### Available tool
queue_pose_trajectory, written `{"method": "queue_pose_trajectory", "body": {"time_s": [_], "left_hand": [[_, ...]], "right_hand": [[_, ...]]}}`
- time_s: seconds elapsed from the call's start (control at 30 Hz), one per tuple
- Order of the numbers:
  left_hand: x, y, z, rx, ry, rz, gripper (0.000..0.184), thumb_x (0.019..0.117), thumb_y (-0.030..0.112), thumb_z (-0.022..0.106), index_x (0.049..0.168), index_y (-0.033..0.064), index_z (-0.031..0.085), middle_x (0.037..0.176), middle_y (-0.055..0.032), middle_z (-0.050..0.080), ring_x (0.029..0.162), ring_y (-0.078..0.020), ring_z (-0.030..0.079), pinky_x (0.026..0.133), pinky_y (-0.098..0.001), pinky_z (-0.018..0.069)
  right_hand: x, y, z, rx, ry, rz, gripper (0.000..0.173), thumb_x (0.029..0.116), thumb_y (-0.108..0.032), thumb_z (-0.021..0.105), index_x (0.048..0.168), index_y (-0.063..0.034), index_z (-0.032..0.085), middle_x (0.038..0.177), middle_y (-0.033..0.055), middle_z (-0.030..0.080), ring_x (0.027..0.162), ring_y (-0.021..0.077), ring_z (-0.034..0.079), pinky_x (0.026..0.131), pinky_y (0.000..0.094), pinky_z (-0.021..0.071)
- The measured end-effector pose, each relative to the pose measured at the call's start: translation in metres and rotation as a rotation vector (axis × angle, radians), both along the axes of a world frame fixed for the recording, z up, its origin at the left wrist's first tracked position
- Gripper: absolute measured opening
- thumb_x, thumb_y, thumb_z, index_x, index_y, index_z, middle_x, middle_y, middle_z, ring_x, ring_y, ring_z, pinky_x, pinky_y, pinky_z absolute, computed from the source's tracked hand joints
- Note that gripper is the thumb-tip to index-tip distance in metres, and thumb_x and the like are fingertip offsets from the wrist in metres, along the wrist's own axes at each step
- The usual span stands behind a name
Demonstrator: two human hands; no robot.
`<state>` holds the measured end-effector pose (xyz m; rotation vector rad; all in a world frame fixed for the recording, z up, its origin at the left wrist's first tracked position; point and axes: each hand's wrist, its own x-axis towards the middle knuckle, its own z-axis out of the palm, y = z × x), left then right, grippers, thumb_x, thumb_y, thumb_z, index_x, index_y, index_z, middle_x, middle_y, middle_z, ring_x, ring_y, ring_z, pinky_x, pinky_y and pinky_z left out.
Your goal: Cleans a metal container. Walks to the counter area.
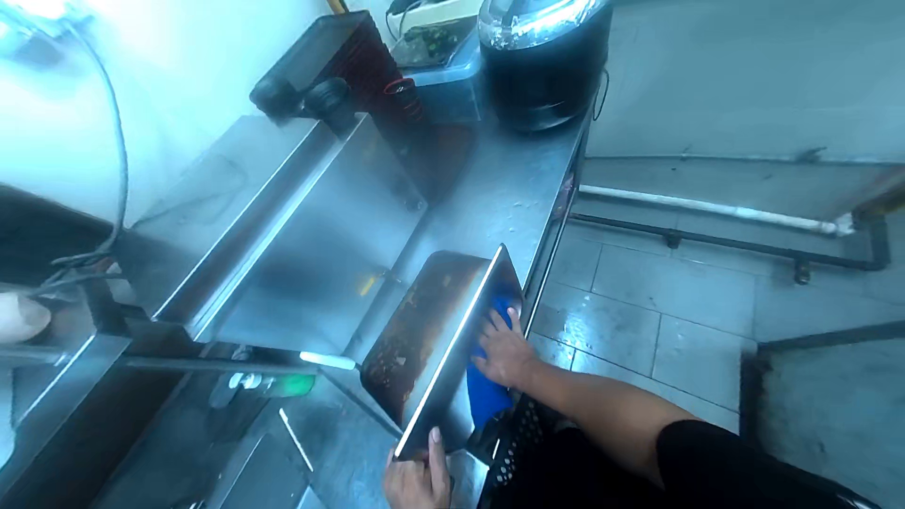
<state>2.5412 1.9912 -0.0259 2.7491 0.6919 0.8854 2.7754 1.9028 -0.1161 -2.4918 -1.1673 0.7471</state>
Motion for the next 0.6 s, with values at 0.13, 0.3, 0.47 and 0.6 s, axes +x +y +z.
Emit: {"method": "queue_pose_trajectory", "body": {"time_s": [0.13,0.3,0.47,0.6], "left_hand": [[0.06,0.015,0.092,0.233,-0.027,-0.149,0.055,0.106,0.041,0.046,0.068,0.004,0.061,0.058,-0.0082,0.057,0.054,-0.0223,0.06,0.052,-0.0396,0.0512],[0.161,0.024,0.165,0.062,0.39,-0.351,0.042,0.101,0.043,0.054,0.07,0.0151,0.06,0.057,0.0015,0.052,0.053,-0.0183,0.055,0.05,-0.0441,0.0464],[0.196,0.026,0.167,0.032,0.544,-0.467,0.041,0.1005,0.041,0.053,0.066,0.0195,0.053,0.053,0.0049,0.045,0.049,-0.0146,0.048,0.048,-0.0396,0.0406],[0.199,0.025,0.171,0.059,0.599,-0.426,0.041,0.1025,0.04,0.053,0.067,0.0194,0.054,0.053,0.004,0.047,0.049,-0.016,0.05,0.048,-0.0407,0.0407]], "right_hand": [[-0.048,0.01,0.05,0.105,0.334,0.064,0.075,0.1011,-0.068,0.035,0.163,-0.0263,0.031,0.172,0.0033,0.023,0.16,0.0337,0.009,0.12,0.0758,-0.0038],[-0.095,0.015,0.074,0.452,0.69,0.157,0.065,0.1083,-0.055,0.027,0.16,-0.0175,0.039,0.166,0.0061,0.037,0.157,0.0235,0.026,0.124,0.0707,-0.0026],[-0.07,-0.015,0.001,0.254,0.237,0.305,0.056,0.1048,-0.025,0.046,0.16,-0.0142,0.038,0.17,0.0004,0.03,0.16,0.0239,0.014,0.124,0.0701,-0.0001],[-0.02,-0.021,-0.016,0.167,-0.043,0.075,0.061,0.1006,-0.04,0.052,0.159,-0.0238,0.04,0.169,-0.0007,0.031,0.16,0.0244,0.014,0.124,0.0688,0.0028]]}}
